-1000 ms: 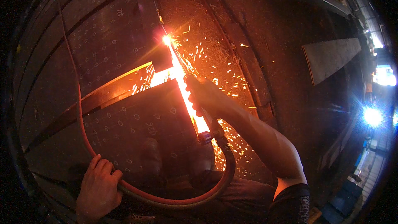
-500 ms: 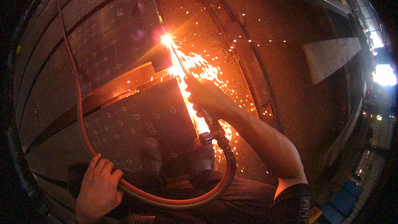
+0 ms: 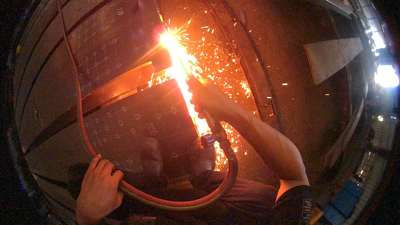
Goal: The person uses a handheld cutting torch to cut along marked lines on large metal sheets. They move between sheets, ignite the torch, and cut straight lines, producing sparks and molten metal. The person repositions the torch and walks to different sections of the sheets to continue cutting.
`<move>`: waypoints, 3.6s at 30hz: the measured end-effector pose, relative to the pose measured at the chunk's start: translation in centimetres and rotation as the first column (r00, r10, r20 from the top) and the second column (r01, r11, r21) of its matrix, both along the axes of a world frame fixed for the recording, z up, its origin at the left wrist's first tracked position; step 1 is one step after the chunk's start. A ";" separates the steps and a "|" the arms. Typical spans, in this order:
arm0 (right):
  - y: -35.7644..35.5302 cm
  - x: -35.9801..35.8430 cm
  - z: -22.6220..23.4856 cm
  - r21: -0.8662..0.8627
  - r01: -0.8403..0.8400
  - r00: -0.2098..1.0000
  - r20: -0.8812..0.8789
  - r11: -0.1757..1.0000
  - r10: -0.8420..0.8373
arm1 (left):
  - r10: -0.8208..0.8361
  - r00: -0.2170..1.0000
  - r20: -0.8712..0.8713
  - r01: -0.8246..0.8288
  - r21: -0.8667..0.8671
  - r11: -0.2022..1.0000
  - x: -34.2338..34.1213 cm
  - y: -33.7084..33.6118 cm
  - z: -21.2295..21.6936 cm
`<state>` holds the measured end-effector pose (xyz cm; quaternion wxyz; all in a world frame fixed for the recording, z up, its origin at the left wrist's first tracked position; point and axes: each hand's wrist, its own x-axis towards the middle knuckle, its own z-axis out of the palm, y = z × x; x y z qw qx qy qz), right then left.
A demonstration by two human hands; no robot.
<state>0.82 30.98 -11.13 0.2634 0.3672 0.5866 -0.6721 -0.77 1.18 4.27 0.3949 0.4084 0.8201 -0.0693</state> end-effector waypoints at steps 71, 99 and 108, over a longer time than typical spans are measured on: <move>-0.2 1.1 0.5 -0.022 -0.061 0.998 -0.010 0.998 0.061 | -0.045 0.999 0.007 0.045 -0.001 0.999 -0.3 0.1 -0.1; -0.1 1.4 1.1 -0.087 -0.035 0.996 0.081 0.996 0.043 | -0.075 0.997 -0.022 0.075 0.008 0.997 -0.2 -0.4 -0.7; -0.4 1.5 0.8 -0.016 -0.037 0.991 0.126 0.999 0.039 | -0.092 0.996 -0.014 0.092 0.003 0.996 -0.4 -0.1 -0.5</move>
